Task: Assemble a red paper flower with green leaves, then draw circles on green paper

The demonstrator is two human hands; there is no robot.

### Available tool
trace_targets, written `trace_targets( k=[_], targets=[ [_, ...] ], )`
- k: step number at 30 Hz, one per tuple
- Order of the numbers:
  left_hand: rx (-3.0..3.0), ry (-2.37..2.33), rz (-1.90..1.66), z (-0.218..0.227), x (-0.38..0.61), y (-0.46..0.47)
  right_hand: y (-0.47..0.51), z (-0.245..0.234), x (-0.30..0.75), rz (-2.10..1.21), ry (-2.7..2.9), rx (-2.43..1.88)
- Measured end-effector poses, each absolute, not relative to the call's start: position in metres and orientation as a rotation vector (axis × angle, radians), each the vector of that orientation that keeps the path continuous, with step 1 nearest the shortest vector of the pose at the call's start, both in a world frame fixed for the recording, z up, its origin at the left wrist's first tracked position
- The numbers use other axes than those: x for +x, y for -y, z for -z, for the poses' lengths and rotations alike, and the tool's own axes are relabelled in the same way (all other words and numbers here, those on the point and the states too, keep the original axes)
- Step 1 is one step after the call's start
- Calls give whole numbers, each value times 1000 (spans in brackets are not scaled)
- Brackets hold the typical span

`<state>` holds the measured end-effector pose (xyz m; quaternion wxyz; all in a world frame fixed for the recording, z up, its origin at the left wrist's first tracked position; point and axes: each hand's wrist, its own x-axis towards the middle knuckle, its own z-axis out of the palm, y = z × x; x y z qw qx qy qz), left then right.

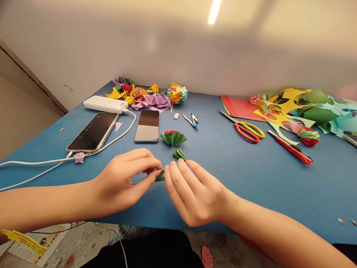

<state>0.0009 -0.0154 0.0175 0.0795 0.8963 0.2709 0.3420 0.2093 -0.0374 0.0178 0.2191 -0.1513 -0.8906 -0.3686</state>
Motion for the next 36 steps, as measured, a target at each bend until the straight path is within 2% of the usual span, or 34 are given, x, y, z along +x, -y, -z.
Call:
trace_targets(
  k=[2, 5, 8, 11, 14, 18, 21, 25, 27, 29, 33, 36],
  targets=[
    [2681, -820, -1038, -19, 1, 16, 38, -18, 209, 1007, 2462, -435],
    [3210, -539, -1132, -22, -2, 14, 37, -17, 207, 787, 2459, -537],
    [3652, -179, -1029, -26, -7, 12, 35, -16, 205, 525, 2477, -644],
    [3600, -222, -969, -26, -10, 12, 34, -16, 205, 348, 2479, -712],
    [3261, -469, -1052, -22, -8, 13, 36, -16, 206, 540, 2490, -572],
    [2732, -753, -934, -18, -5, 15, 40, -14, 206, 910, 2510, -440],
    [2741, -787, -951, -17, -5, 14, 38, -12, 203, 852, 2486, -472],
    [3370, -381, -1051, -18, -9, 11, 32, -8, 201, 457, 2502, -658],
    [3490, -295, -1018, -19, -10, 10, 31, -7, 202, 317, 2517, -740],
    [3444, -361, -1034, -19, -10, 8, 31, -9, 202, 348, 2526, -741],
    [3182, -568, -1010, -16, -7, 6, 34, -18, 199, 656, 2521, -607],
    [3078, -621, -979, -13, -6, 6, 37, -22, 197, 759, 2535, -578]
  ],
)
